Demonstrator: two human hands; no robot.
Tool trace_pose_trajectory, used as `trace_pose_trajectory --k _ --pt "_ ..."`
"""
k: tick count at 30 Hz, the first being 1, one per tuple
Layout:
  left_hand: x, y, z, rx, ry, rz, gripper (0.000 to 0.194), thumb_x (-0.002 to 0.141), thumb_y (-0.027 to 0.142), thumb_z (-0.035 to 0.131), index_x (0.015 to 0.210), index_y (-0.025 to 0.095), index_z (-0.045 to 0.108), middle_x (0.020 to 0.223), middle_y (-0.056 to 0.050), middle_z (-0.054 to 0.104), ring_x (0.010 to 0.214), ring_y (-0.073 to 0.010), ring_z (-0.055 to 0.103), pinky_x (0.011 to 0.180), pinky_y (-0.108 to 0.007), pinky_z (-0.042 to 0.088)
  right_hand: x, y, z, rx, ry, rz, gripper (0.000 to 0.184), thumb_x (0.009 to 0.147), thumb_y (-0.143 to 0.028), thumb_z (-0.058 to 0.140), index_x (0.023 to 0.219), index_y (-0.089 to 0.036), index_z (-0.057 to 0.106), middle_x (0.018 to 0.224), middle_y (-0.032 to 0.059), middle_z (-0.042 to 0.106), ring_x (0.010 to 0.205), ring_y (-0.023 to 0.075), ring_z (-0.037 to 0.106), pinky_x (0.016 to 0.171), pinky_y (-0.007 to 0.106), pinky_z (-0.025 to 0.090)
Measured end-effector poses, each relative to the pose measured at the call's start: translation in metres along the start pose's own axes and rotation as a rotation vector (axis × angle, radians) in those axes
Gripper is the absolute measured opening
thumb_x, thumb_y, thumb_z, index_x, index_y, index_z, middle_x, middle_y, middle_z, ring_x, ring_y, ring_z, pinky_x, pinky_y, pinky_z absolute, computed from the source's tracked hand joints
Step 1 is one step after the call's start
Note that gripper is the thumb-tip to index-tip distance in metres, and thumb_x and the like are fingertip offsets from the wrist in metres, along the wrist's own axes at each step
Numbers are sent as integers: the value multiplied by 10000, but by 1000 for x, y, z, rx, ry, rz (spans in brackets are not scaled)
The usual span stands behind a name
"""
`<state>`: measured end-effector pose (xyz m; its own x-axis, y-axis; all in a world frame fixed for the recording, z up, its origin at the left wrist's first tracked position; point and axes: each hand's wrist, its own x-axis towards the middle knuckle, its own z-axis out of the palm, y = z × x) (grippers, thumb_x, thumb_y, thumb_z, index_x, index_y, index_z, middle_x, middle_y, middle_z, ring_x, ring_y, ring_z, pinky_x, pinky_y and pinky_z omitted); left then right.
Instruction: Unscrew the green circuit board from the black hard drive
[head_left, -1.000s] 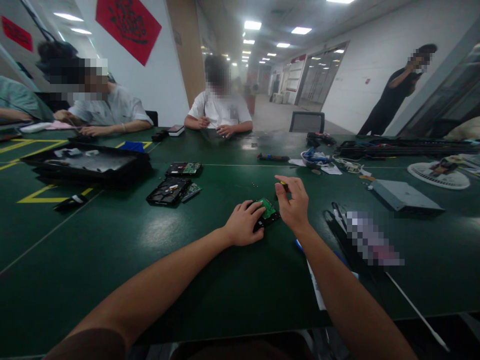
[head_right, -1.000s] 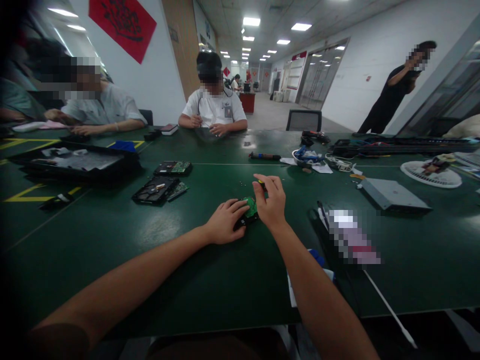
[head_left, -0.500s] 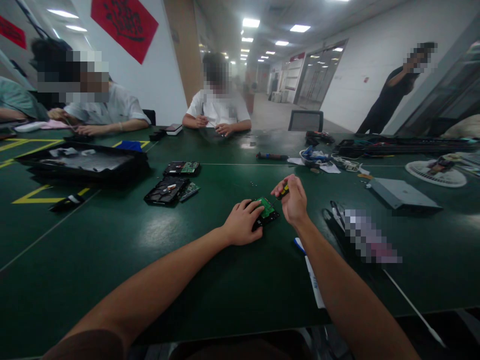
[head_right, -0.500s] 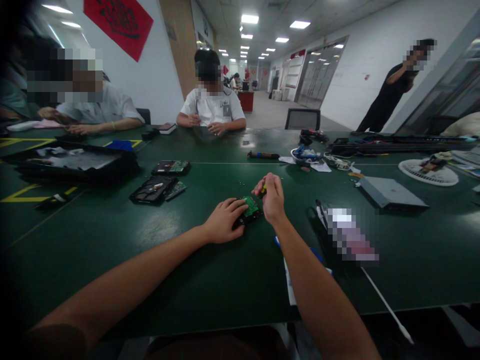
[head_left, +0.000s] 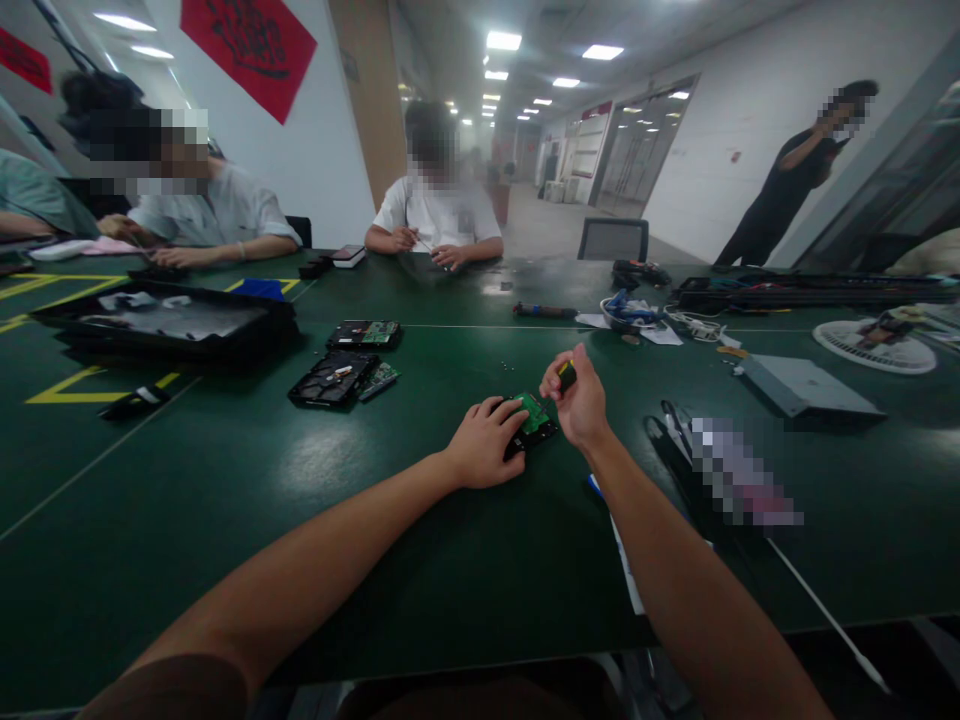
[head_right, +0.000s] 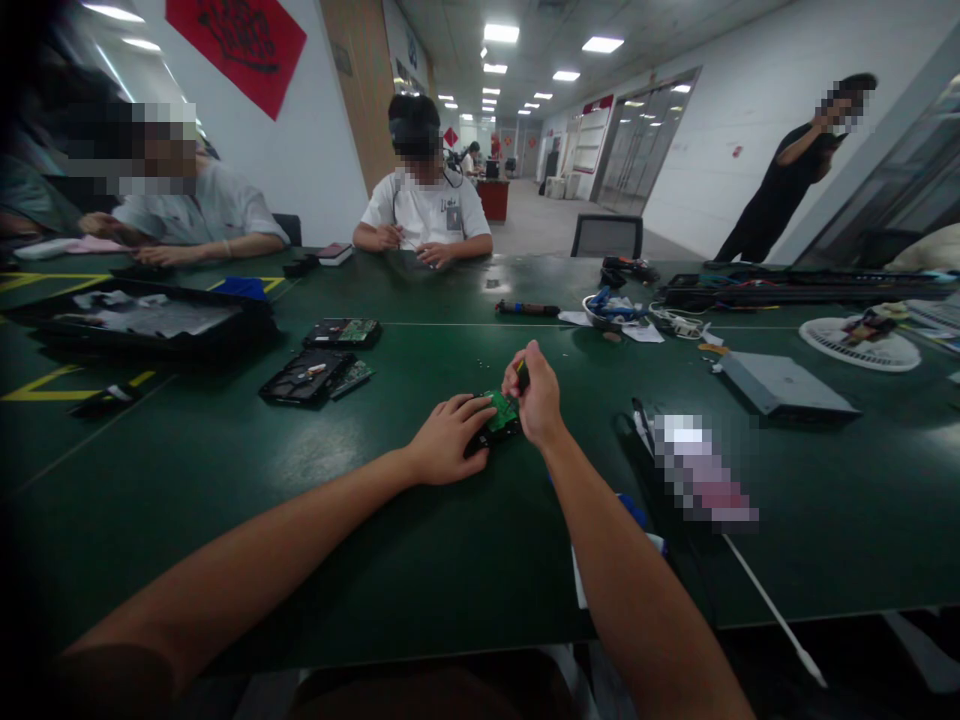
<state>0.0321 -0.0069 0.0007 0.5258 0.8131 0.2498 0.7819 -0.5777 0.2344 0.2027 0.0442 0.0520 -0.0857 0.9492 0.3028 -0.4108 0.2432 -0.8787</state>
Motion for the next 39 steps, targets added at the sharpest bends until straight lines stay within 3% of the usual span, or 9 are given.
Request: trace_pose_trajectory --k 4,8,13,17,21,26,29,34,39 --pt "0 -1 1 4 0 5 735 820 457 615 1498 236 435 1561 -102 435 1413 -408 356 1124 -581 360 -4 -1 -2 -30 3 -33 386 891 -623 615 811 -261 506 642 -62 491 530 113 464 591 273 473" --pt "-1 -2 2 13 5 6 737 819 464 609 1496 226 438 1555 -108 441 1409 -410 360 1120 -579 363 -5 -2 -2 -10 -67 46 479 884 -719 547 834 -244 577 741 -10 578 668 141 580 639 291 507" --pt "0 -2 2 17 -1 11 737 825 470 601 1499 227 432 1557 -110 440 1412 -415 354 1113 -588 365 0 3 1 38 -100 96 645 834 -859 419 716 -237 540 563 -52 411 464 102 387 463 253 353" --pt "1 -2 3 18 -8 5 741 825 475 600 1504 234 425 1567 -106 430 1421 -417 342 1114 -589 364 1 5 2 40 -63 76 536 848 -773 540 745 -248 511 536 -79 368 429 90 301 428 238 264" --pt "0 -3 2 6 -7 7 733 829 466 598 1503 234 426 1566 -107 427 1418 -418 345 1116 -591 361 -3 0 1 41 -32 47 430 879 -642 614 757 -249 492 594 -66 440 488 99 410 481 243 355" --pt "-2 -4 2 5 0 5 735 825 469 605 1501 238 430 1560 -106 435 1419 -414 348 1123 -587 357 -3 -3 1 -16 -28 30 430 860 -657 625 768 -244 551 738 -17 549 623 127 538 568 277 447" --pt "-2 -4 2 15 3 7 742 823 477 604 1501 231 432 1561 -105 435 1420 -413 347 1123 -585 358 -1 -2 3 3 -32 36 481 866 -703 576 737 -240 567 656 -26 499 556 118 483 536 276 412" --pt "-1 -4 4 12 2 8 736 821 469 605 1495 227 438 1566 -107 428 1417 -415 346 1117 -592 360 0 0 3 47 -41 54 567 881 -730 513 612 -233 469 508 -61 349 424 90 299 441 259 261" --pt "0 -4 3 12 -3 4 732 822 473 606 1495 237 439 1567 -102 426 1423 -413 342 1122 -589 355 -2 2 4 18 4 38 490 866 -698 576 703 -249 466 495 -85 377 402 88 296 423 251 258"
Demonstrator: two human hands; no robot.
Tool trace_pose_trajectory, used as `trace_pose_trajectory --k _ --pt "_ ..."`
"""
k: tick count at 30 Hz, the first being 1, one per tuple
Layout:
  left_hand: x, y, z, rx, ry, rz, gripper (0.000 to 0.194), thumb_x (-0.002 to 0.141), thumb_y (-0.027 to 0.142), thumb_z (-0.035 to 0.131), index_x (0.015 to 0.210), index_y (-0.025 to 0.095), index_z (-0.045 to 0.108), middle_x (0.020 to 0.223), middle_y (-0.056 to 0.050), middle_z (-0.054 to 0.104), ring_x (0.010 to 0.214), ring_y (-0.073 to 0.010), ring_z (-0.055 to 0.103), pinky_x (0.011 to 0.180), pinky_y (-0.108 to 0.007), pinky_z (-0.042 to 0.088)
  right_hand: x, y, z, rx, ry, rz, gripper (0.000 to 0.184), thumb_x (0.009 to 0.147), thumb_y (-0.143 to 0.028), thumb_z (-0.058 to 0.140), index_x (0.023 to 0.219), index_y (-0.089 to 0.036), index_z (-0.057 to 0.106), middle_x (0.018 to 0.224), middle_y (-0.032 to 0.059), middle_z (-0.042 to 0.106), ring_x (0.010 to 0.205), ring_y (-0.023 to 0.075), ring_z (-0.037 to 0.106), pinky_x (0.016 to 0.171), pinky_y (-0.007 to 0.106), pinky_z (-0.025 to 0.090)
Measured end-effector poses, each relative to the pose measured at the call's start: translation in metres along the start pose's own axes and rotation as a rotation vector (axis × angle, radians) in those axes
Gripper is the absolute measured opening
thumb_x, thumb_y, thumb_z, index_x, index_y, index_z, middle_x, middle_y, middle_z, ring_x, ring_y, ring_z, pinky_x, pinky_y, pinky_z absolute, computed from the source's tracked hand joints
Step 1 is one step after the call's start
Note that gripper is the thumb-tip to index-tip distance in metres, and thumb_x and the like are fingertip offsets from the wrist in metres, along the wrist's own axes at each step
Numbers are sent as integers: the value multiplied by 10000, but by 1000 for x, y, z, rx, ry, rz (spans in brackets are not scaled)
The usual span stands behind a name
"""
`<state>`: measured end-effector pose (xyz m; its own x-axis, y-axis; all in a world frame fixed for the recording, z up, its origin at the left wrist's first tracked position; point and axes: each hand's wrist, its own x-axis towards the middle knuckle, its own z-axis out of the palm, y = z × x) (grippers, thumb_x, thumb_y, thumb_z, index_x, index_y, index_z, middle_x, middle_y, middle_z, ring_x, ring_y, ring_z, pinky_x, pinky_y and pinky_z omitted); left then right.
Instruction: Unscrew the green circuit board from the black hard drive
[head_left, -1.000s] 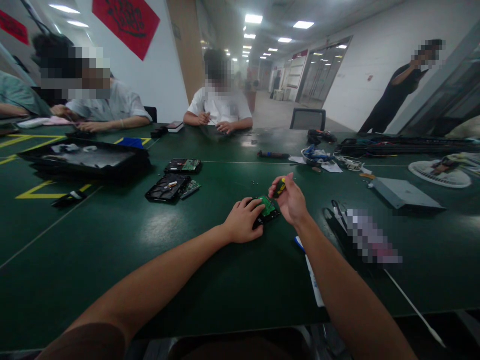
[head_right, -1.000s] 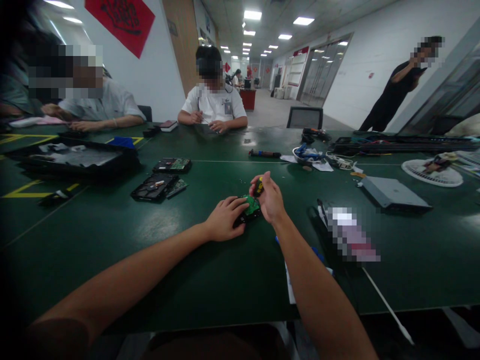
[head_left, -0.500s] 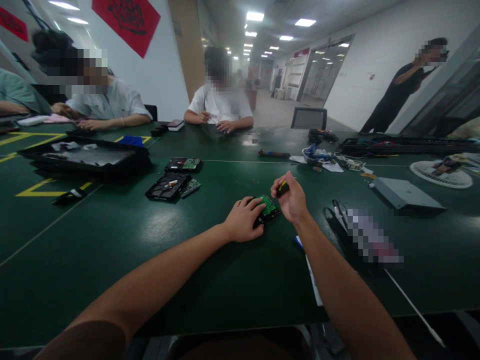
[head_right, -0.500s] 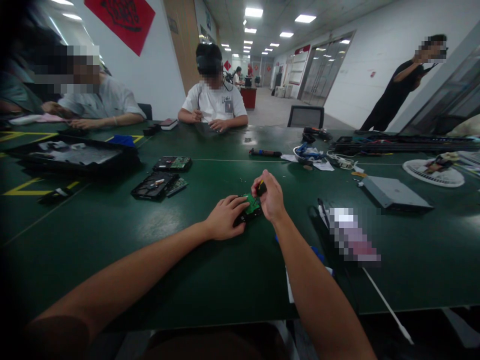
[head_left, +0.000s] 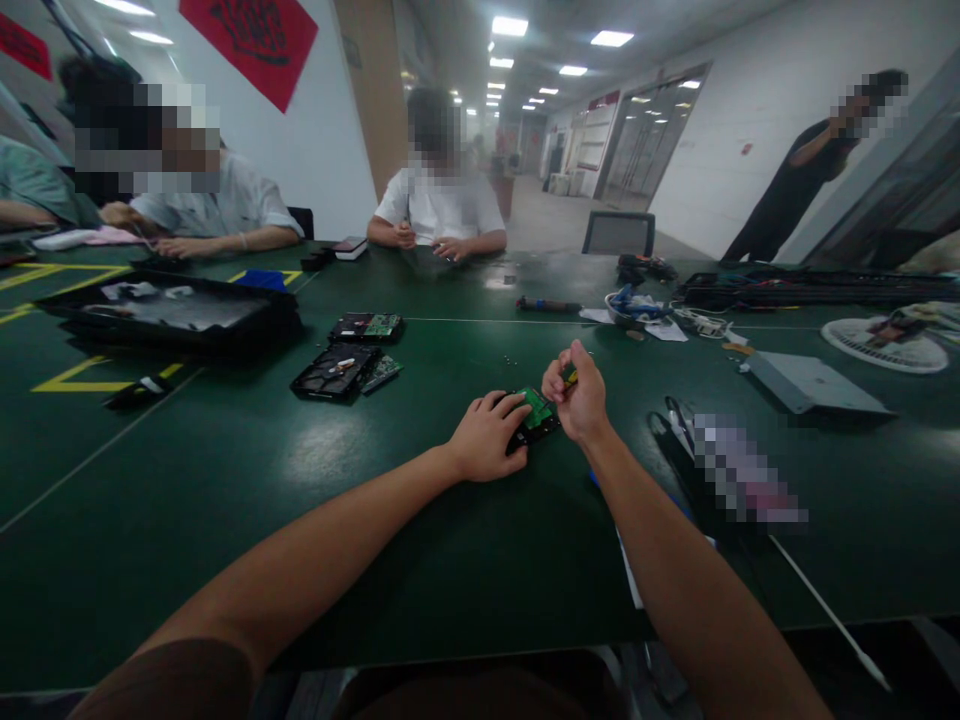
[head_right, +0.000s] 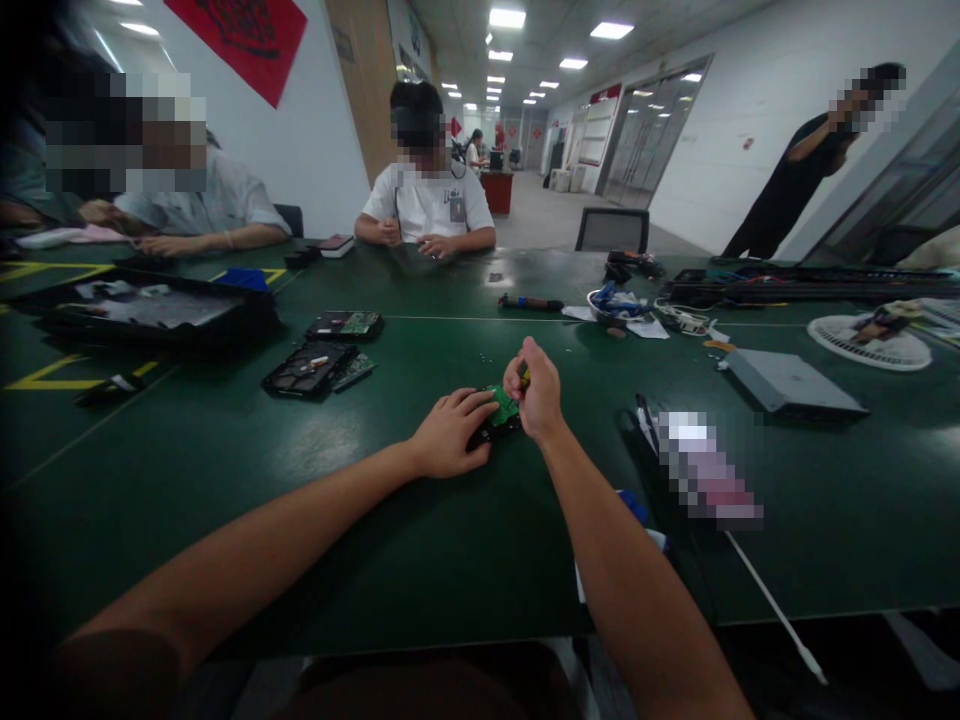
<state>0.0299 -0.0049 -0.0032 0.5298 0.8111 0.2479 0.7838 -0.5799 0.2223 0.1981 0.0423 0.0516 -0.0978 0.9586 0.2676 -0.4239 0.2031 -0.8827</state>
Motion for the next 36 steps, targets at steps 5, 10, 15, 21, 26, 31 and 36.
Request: trace_pose_trajectory --k 5,10,15,21,26,31,36 --pt "-2 -1 0 -1 10 4 733 817 467 614 1492 242 440 1563 -102 432 1416 -414 349 1119 -587 361 -3 -5 -1 -52 -21 -25 393 845 -568 698 731 -241 513 659 -43 543 557 106 513 530 258 428" --pt "-2 -1 0 -1 15 8 734 820 468 606 1494 233 435 1565 -106 429 1414 -416 349 1114 -587 364 -1 -5 1 -21 -4 -57 463 900 -649 585 704 -231 561 647 -25 518 533 102 477 489 258 393" --pt "-1 -1 0 1 5 0 733 819 470 608 1495 245 435 1565 -101 428 1417 -413 349 1119 -589 358 2 -1 4 -24 33 -77 583 903 -725 504 600 -229 472 483 -60 358 405 82 310 398 251 243" --pt "-1 -1 1 8 10 12 734 822 470 602 1493 220 440 1562 -109 433 1412 -414 349 1112 -585 367 -1 -1 2 -75 29 -150 423 901 -530 661 681 -236 451 500 -85 417 400 72 332 406 238 252" --pt "-2 -1 0 12 18 14 729 829 473 595 1492 214 440 1561 -111 435 1410 -413 353 1112 -581 367 1 1 -1 -138 62 -184 395 874 -497 710 679 -225 500 591 -58 519 522 81 482 517 230 391" --pt "-2 -1 -1 3 6 2 729 827 469 604 1494 231 435 1568 -105 426 1417 -419 345 1114 -587 360 1 2 -1 -144 113 -198 355 844 -473 754 714 -227 535 601 -54 551 554 85 517 555 229 423" --pt "-4 -3 -1 -6 5 8 729 833 477 596 1498 227 431 1572 -110 422 1423 -425 336 1117 -593 354 1 1 0 -129 146 -207 343 853 -511 730 778 -241 532 640 -52 591 579 108 585 591 251 484"
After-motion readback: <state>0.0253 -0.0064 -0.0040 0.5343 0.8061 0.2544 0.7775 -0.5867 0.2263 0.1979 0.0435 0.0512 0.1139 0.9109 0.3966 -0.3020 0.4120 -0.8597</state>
